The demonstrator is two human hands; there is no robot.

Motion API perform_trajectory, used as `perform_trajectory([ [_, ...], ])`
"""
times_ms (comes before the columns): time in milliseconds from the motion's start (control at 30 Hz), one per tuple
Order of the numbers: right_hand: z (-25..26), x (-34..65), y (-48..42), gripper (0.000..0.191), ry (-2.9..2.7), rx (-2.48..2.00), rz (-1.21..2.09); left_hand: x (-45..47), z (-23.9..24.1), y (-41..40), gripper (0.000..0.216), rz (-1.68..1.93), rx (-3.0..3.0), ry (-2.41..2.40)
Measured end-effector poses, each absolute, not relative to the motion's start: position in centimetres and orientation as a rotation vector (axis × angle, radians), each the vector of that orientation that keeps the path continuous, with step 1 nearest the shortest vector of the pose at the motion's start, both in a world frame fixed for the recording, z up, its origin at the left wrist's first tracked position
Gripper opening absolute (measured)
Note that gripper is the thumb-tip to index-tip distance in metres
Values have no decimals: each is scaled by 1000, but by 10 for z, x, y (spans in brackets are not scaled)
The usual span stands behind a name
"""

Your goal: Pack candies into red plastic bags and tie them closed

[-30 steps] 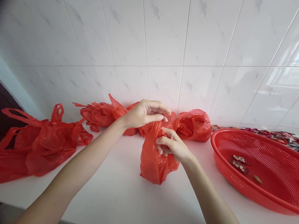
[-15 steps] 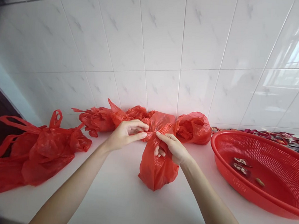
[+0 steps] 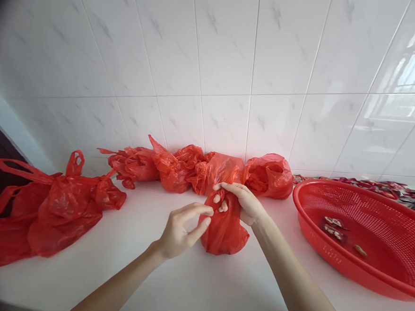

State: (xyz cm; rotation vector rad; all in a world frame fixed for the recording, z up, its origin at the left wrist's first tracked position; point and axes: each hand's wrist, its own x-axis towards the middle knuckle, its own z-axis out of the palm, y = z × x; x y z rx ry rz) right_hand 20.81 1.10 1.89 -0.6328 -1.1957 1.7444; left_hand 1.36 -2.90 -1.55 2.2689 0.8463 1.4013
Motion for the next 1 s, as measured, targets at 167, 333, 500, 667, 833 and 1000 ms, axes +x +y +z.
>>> perform_trajectory([
  [167,23,203,5,32,-1330,-619,1710,18,2,-8,34,1332,1628,756],
  [333,27,203,-2,42,-1579,-831,1259,31,4,7,37,1050,1358,621],
  [500,26,205,-1,39,-1669,-979,704,31,0,10,29,1033,1217,752],
  [667,27,207,-3,39,-1805,-835,735,35,7,11,31,1000,1166,650],
  [833,30,210,-5,34,-1803,-705,733,45,19,13,24,1062,1063,598],
  [1000,34,215,-3,20,-1698,-598,681,49,30,16,21,1081,838,568],
])
